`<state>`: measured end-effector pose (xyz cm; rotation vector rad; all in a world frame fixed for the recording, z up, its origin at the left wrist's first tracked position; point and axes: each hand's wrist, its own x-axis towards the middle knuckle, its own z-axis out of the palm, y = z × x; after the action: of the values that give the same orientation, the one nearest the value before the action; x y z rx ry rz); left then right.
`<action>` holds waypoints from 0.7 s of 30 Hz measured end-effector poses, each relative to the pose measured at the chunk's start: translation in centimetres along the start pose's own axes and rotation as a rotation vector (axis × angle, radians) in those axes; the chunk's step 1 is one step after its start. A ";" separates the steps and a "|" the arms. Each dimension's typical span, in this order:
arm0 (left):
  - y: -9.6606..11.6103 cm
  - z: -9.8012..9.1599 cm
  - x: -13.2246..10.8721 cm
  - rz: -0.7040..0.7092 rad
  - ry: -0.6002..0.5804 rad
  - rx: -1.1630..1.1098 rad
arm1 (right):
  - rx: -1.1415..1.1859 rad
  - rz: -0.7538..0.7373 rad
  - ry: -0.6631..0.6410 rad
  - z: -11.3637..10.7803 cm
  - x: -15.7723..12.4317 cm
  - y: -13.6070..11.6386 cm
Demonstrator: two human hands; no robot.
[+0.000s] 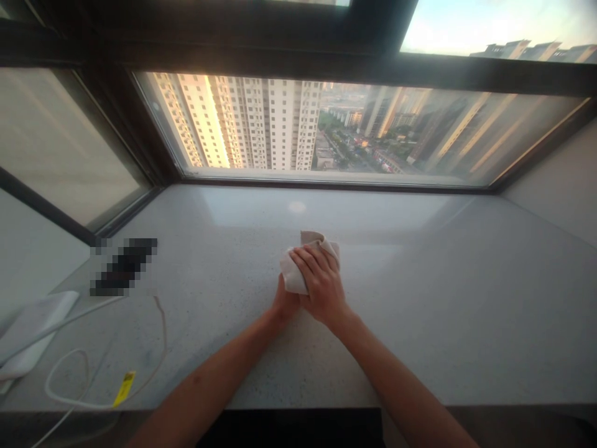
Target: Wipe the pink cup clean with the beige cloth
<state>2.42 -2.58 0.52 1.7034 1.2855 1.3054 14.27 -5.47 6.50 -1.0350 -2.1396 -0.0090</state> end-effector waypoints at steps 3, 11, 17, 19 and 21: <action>0.8 -0.2 0.0 -0.044 -0.017 0.021 | 0.045 0.133 0.025 -0.1 1.3 1.5; 2.7 -0.4 -0.2 -0.081 0.006 0.074 | 0.988 0.961 0.347 2.6 0.9 7.4; 2.0 -0.4 -0.2 -0.068 0.021 0.069 | 0.855 0.907 0.535 2.1 -0.2 5.3; 1.5 -0.2 -0.2 -0.055 0.013 0.051 | 0.576 0.631 0.477 0.9 -0.2 3.2; 0.7 0.1 -0.2 -0.027 0.009 0.022 | 0.318 0.282 0.264 0.1 -0.3 1.2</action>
<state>2.70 -3.01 1.10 1.6913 1.3280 1.2893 15.13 -4.83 5.86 -1.0691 -1.6785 0.3030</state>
